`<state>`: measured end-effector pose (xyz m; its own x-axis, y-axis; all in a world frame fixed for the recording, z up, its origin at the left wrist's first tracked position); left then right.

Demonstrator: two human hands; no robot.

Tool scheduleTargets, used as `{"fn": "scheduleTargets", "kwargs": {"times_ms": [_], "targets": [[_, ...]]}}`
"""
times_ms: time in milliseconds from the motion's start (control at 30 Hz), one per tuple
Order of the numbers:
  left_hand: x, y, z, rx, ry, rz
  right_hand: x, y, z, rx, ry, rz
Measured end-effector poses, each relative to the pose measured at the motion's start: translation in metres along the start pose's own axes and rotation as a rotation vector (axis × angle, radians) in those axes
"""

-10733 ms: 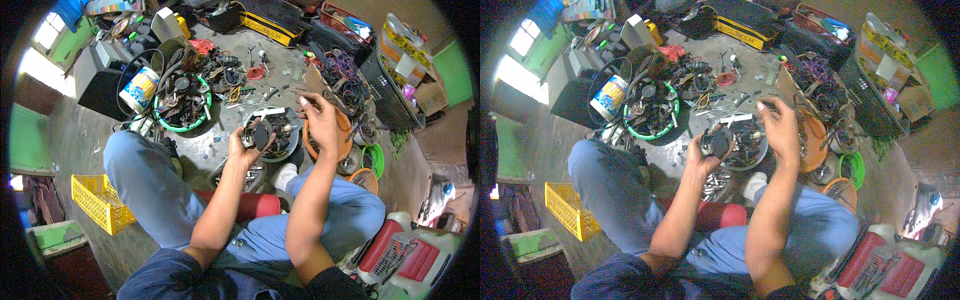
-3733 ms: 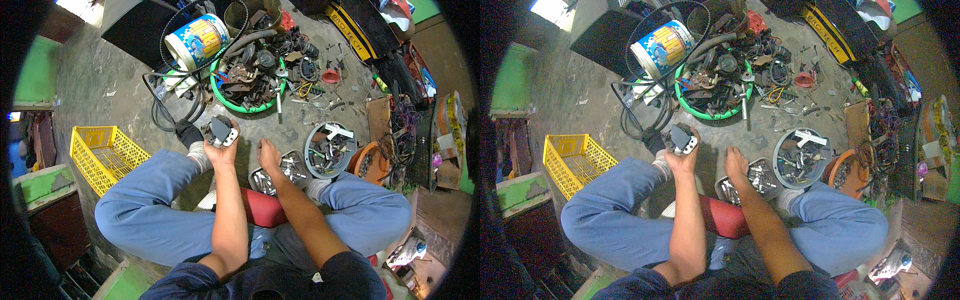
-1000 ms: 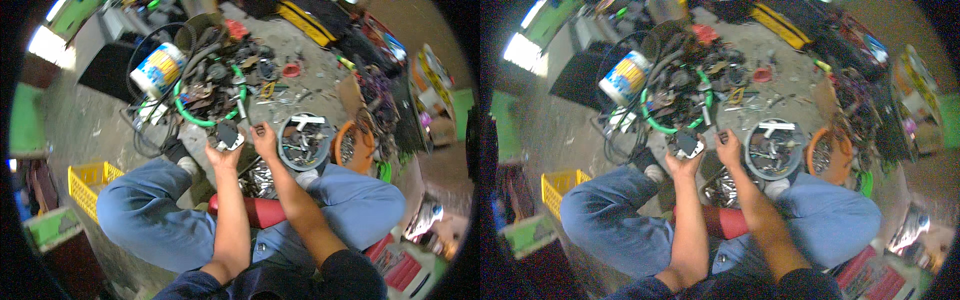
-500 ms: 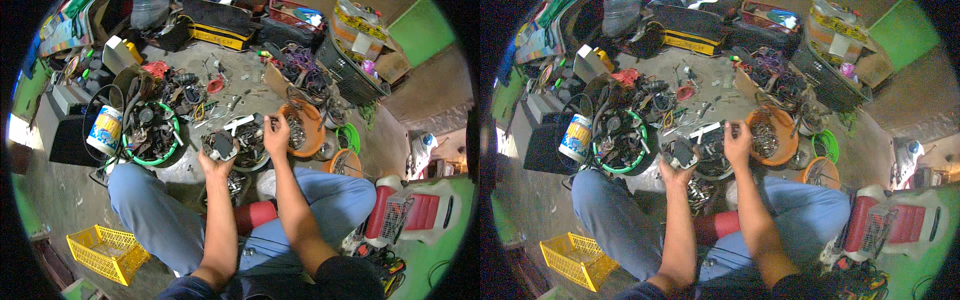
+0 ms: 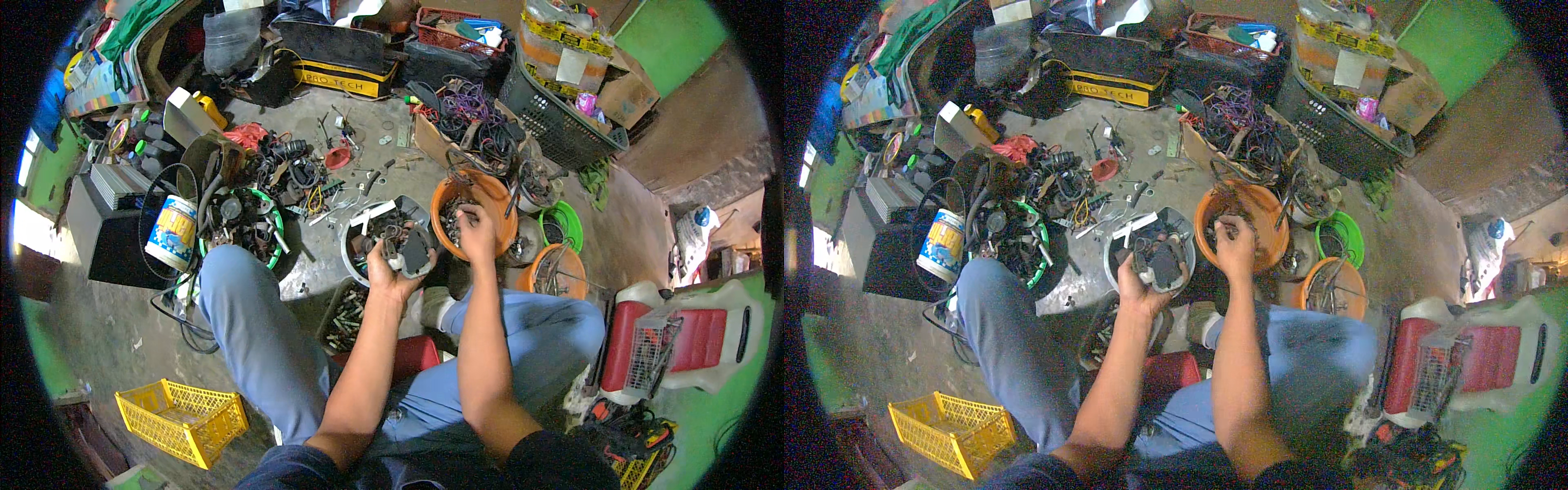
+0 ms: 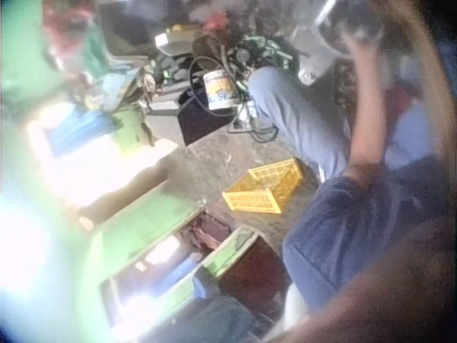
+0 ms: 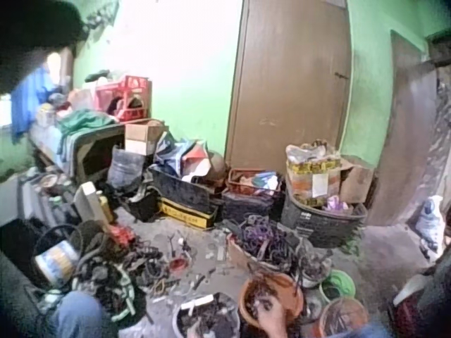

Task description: The person handles various electronic components, wires, and small metal parts by hand, picking them up from several bowls and containers on the floor while using a screwdriver.

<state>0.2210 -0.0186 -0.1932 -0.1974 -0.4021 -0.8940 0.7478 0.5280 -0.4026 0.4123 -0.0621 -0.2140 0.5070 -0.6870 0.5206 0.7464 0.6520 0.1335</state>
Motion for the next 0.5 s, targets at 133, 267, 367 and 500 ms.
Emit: {"fn": "scheduleTargets", "kwargs": {"times_ms": [133,267,367,500], "targets": [[0.002,-0.002,0.007,-0.035,0.029,-0.039,0.019,-0.001,0.059,-0.071,0.303,0.338],[0.007,-0.001,0.012,-0.026,0.07,-0.03,0.037,-0.012,0.093,0.038,0.118,0.653],[0.012,-0.003,0.006,-0.041,0.141,0.039,0.039,-0.026,0.12,0.153,0.004,0.777],[0.006,-0.013,0.003,-0.149,0.235,-0.055,0.023,-0.04,0.132,0.384,-0.169,0.778]]}}
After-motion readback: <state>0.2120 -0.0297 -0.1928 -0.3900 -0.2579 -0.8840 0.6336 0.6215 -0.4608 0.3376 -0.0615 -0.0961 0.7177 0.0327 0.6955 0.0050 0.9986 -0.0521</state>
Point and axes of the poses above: each hand's wrist, its own y-axis towards the middle knuckle, its own x-axis out of the back of the hand, z = x × y, the point moved 2 cm from there along y, towards the middle knuckle, and after that the axes turned 2 degrees about -y, right-handed, at the moved point
